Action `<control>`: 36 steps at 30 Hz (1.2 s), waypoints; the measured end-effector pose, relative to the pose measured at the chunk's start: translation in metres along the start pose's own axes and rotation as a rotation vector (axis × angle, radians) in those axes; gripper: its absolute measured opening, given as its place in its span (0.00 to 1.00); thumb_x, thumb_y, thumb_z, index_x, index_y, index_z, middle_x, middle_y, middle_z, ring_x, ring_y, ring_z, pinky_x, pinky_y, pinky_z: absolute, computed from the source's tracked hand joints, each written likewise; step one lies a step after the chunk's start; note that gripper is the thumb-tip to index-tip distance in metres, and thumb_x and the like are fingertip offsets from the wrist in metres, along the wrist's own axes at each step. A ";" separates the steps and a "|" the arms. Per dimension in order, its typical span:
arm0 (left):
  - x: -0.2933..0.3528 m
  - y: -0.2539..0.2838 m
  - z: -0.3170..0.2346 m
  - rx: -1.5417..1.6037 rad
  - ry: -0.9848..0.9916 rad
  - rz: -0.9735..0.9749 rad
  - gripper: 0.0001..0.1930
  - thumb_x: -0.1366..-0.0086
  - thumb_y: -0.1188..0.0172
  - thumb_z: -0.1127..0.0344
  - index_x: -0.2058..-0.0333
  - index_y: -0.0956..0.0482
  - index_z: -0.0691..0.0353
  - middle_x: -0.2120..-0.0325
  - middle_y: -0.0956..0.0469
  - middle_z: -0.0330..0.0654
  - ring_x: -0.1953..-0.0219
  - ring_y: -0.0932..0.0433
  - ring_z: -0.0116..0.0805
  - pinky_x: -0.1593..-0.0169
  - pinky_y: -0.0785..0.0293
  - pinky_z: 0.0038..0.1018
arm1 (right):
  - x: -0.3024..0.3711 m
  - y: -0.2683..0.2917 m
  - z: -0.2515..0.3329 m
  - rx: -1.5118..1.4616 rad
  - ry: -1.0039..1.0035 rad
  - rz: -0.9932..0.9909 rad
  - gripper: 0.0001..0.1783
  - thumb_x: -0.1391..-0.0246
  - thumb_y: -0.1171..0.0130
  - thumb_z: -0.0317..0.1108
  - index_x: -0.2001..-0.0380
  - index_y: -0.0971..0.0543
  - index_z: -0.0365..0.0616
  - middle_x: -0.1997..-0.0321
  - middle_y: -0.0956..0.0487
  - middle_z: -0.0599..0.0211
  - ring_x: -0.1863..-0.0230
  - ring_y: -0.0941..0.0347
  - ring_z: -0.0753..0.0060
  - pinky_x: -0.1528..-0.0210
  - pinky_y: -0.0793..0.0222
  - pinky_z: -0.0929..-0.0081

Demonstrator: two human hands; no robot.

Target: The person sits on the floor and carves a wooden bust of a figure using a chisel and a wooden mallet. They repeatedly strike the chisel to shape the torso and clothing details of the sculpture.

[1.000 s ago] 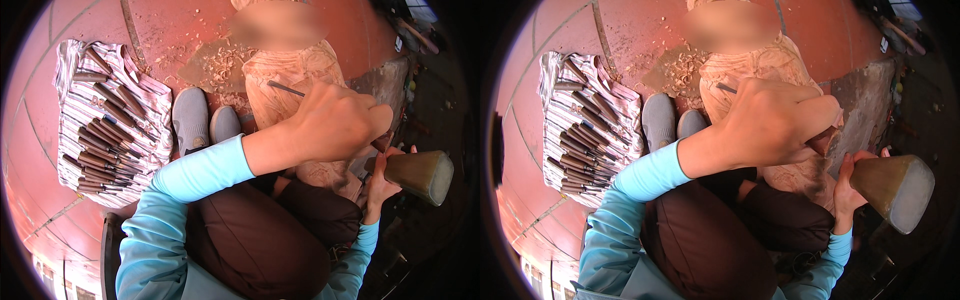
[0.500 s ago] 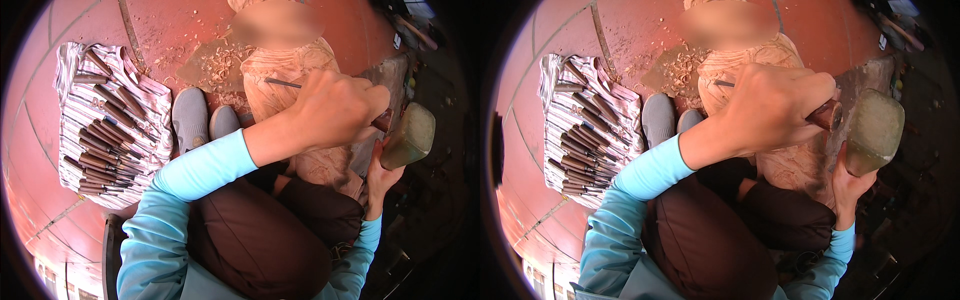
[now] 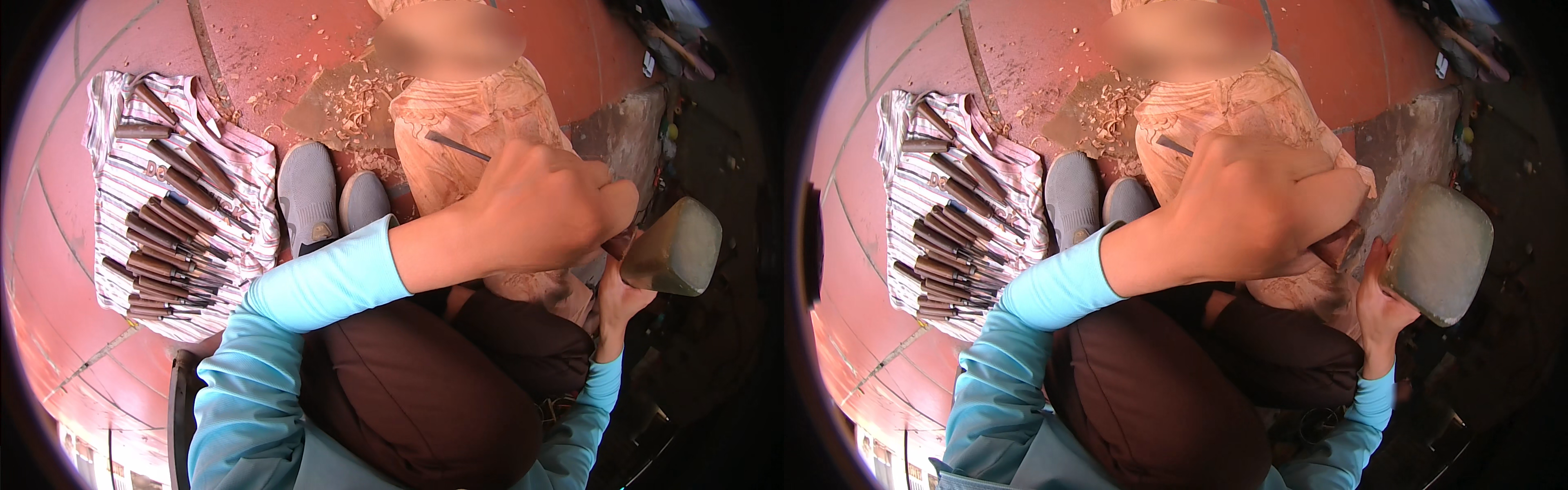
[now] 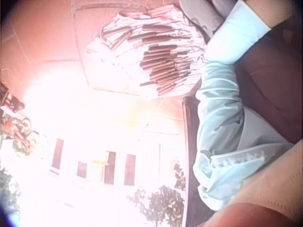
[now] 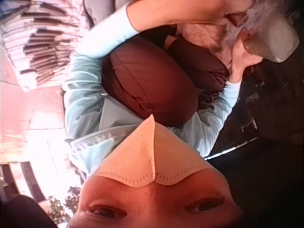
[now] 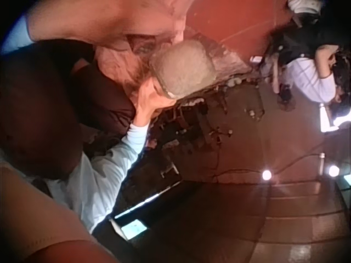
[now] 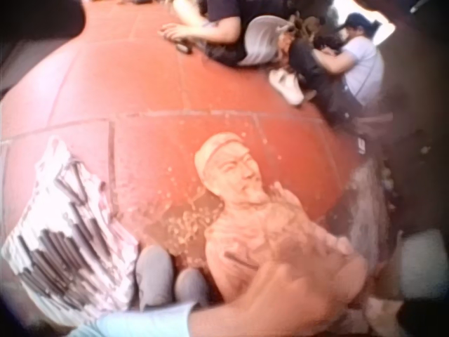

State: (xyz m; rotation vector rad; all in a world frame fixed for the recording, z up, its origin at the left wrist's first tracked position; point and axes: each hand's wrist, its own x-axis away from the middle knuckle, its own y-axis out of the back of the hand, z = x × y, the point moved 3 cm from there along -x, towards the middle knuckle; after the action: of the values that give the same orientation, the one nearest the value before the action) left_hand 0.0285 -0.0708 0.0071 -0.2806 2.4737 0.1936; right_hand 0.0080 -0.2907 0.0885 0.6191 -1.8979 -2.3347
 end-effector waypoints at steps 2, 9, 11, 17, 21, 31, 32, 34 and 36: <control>0.000 0.000 -0.002 0.012 -0.006 0.007 0.15 0.62 0.35 0.64 0.74 0.28 0.57 0.83 0.34 0.35 0.82 0.27 0.35 0.83 0.35 0.30 | -0.002 -0.003 0.007 -0.031 -0.023 -0.041 0.07 0.51 0.37 0.19 0.66 0.21 0.35 0.69 0.21 0.69 0.67 0.27 0.76 0.58 0.33 0.77; 0.001 0.003 0.005 0.010 -0.026 -0.029 0.13 0.61 0.36 0.65 0.74 0.28 0.56 0.83 0.34 0.36 0.83 0.28 0.35 0.83 0.35 0.30 | -0.014 -0.004 0.032 0.017 0.061 -0.007 0.05 0.50 0.42 0.17 0.71 0.28 0.37 0.76 0.29 0.71 0.74 0.34 0.74 0.48 0.37 0.72; 0.001 0.003 0.005 0.009 -0.031 -0.042 0.13 0.61 0.35 0.65 0.74 0.28 0.56 0.83 0.34 0.36 0.83 0.28 0.35 0.83 0.35 0.30 | -0.017 -0.003 0.035 0.065 0.150 0.004 0.07 0.50 0.43 0.17 0.70 0.30 0.37 0.75 0.31 0.71 0.73 0.35 0.74 0.41 0.41 0.68; 0.002 0.004 0.006 -0.007 -0.051 -0.079 0.17 0.65 0.33 0.63 0.73 0.27 0.57 0.84 0.35 0.36 0.84 0.29 0.36 0.83 0.36 0.30 | -0.014 0.003 0.033 0.095 0.124 0.055 0.09 0.50 0.43 0.18 0.66 0.30 0.36 0.72 0.30 0.70 0.66 0.35 0.74 0.34 0.52 0.63; 0.004 0.007 0.007 0.049 -0.058 -0.101 0.19 0.69 0.33 0.63 0.74 0.27 0.57 0.84 0.36 0.36 0.84 0.30 0.35 0.83 0.37 0.29 | -0.013 0.003 0.032 0.165 0.152 0.063 0.07 0.47 0.43 0.22 0.64 0.29 0.38 0.70 0.28 0.70 0.62 0.35 0.73 0.35 0.49 0.64; 0.014 0.007 0.005 0.053 -0.139 -0.114 0.13 0.63 0.35 0.64 0.77 0.26 0.58 0.86 0.38 0.35 0.86 0.31 0.31 0.85 0.39 0.28 | 0.015 0.009 -0.010 0.161 0.009 0.040 0.28 0.51 0.40 0.17 0.44 0.32 0.33 0.54 0.22 0.60 0.51 0.27 0.67 0.41 0.39 0.70; 0.015 0.007 0.005 0.062 -0.138 -0.122 0.12 0.62 0.35 0.64 0.76 0.26 0.58 0.87 0.38 0.35 0.86 0.31 0.31 0.85 0.39 0.28 | 0.016 0.009 -0.012 0.124 -0.010 0.032 0.26 0.50 0.41 0.17 0.45 0.31 0.33 0.56 0.22 0.61 0.53 0.27 0.67 0.41 0.39 0.70; 0.015 0.009 0.006 0.080 -0.136 -0.138 0.10 0.59 0.36 0.64 0.76 0.24 0.58 0.87 0.38 0.34 0.87 0.32 0.31 0.85 0.39 0.27 | 0.018 0.007 -0.021 0.137 0.037 0.004 0.23 0.49 0.41 0.18 0.49 0.31 0.32 0.60 0.23 0.62 0.57 0.27 0.67 0.40 0.41 0.70; 0.015 0.011 0.006 0.091 -0.146 -0.104 0.10 0.59 0.36 0.63 0.76 0.24 0.58 0.87 0.38 0.34 0.87 0.32 0.30 0.85 0.39 0.27 | 0.011 0.005 -0.008 0.189 0.080 0.027 0.17 0.48 0.42 0.20 0.54 0.30 0.33 0.64 0.25 0.64 0.60 0.28 0.68 0.39 0.43 0.68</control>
State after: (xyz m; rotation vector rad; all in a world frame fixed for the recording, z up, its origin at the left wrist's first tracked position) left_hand 0.0173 -0.0612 -0.0057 -0.3427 2.3100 0.0550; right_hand 0.0000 -0.3024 0.0890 0.6874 -2.0921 -2.0969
